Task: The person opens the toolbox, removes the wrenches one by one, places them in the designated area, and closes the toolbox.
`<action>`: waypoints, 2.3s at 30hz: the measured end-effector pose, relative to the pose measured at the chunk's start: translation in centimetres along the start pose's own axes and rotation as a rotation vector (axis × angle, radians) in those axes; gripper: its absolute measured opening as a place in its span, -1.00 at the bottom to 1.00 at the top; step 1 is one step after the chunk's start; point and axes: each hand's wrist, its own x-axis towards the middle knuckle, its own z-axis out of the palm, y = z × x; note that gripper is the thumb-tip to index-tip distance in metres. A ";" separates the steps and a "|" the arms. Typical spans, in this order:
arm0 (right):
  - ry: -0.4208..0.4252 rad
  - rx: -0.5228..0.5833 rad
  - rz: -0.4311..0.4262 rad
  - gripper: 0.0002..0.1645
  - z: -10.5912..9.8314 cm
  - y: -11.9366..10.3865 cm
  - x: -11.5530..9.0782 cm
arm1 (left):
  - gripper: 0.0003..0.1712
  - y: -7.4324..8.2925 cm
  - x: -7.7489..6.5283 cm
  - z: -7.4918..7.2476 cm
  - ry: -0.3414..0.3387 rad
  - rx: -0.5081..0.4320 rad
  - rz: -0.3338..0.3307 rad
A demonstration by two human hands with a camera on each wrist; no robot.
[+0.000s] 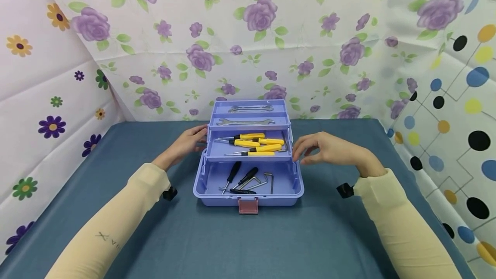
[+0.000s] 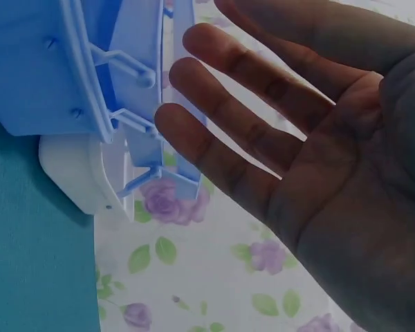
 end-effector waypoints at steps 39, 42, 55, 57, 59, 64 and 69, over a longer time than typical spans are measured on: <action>0.149 0.721 0.573 -0.20 4.3 3.1 1.3 | -0.33 0.3 0.0 0.3 0.000 0.044 0.002; 0.144 0.737 0.572 -0.27 4.2 3.1 1.3 | -0.32 0.4 0.0 0.3 0.000 0.050 0.003; 0.128 0.754 0.577 -0.31 4.1 3.6 1.7 | -0.33 0.5 -0.2 0.3 -0.012 0.052 -0.004; 0.132 0.753 0.575 -0.32 4.1 3.7 1.8 | -0.36 0.6 -0.2 0.2 0.028 0.078 0.016; 0.135 0.753 0.572 -0.32 4.2 3.8 1.9 | -0.39 0.8 -0.3 0.0 0.082 0.105 0.043; 0.135 0.764 0.566 -0.33 4.2 4.0 1.9 | -0.45 1.3 -0.4 -0.2 0.173 0.113 0.107; 0.137 0.775 0.559 -0.32 4.2 4.1 1.8 | -0.46 1.8 -0.2 -0.2 0.195 0.089 0.117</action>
